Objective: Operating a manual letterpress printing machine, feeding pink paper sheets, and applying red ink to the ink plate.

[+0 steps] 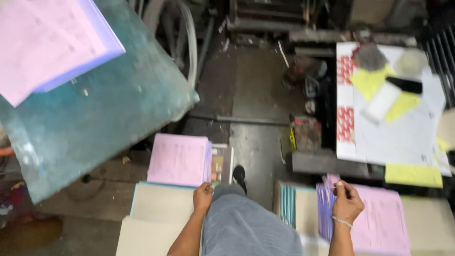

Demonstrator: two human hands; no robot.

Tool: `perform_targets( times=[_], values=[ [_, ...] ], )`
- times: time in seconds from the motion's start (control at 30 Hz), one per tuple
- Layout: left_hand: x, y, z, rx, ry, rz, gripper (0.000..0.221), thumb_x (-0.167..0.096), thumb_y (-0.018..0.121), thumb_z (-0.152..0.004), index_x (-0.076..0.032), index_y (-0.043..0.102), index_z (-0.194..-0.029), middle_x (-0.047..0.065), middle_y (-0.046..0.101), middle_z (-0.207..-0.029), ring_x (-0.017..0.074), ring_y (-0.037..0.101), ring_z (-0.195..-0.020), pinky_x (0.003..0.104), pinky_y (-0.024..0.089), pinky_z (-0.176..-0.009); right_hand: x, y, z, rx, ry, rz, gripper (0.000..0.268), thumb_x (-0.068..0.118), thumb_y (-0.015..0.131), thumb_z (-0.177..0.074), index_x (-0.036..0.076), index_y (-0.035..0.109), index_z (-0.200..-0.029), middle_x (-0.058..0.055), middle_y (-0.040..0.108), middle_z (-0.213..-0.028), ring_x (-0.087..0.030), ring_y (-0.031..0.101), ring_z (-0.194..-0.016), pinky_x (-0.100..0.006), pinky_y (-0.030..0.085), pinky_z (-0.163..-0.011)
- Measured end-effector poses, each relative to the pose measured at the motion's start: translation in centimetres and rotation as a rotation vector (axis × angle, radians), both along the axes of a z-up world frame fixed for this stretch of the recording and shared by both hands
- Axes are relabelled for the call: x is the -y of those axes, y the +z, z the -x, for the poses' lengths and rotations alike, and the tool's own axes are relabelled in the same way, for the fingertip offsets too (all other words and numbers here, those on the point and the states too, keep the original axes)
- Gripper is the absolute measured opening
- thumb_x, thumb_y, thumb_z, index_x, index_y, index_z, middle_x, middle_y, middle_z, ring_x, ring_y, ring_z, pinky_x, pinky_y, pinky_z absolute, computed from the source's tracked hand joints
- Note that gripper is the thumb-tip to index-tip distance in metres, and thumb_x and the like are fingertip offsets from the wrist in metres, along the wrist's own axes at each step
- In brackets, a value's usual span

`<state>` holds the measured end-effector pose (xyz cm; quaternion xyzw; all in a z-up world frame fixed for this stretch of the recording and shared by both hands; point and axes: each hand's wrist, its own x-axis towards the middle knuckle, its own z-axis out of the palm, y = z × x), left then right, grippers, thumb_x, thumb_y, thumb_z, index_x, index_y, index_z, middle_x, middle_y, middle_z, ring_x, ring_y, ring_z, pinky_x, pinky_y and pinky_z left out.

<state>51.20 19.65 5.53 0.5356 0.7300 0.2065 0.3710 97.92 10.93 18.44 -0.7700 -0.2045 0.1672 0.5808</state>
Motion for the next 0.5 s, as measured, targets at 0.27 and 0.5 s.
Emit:
perform_targets(
  times=[0.27, 0.5],
  values=[
    [-13.9, 0.4, 1.0, 0.005, 0.135, -0.008, 0.024, -0.022, 0.066, -0.089, -0.008, 0.076, -0.105, 0.013, 0.079, -0.09, 0.0264, 0.077, -0.083, 0.036, 0.059, -0.078, -24.0, 1.0, 0.3, 0.081, 0.433, 0.052, 0.024, 0.018, 0.078, -0.098, -0.002, 0.076, -0.113, -0.006, 0.075, -0.094, -0.009, 0.067, -0.083, -0.023, 0.054, -0.078],
    [-14.6, -11.0, 1.9, -0.221, 0.188, -0.041, 0.021, -0.025, 0.07, -0.092, -0.007, 0.077, -0.102, 0.017, 0.077, -0.095, 0.0299, 0.07, -0.09, 0.04, 0.054, -0.083, -47.4, 4.6, -0.7, 0.359, 0.696, 0.07, 0.028, 0.021, 0.081, -0.093, 0.001, 0.077, -0.113, -0.009, 0.075, -0.093, -0.013, 0.067, -0.077, -0.027, 0.053, -0.071]
  ],
)
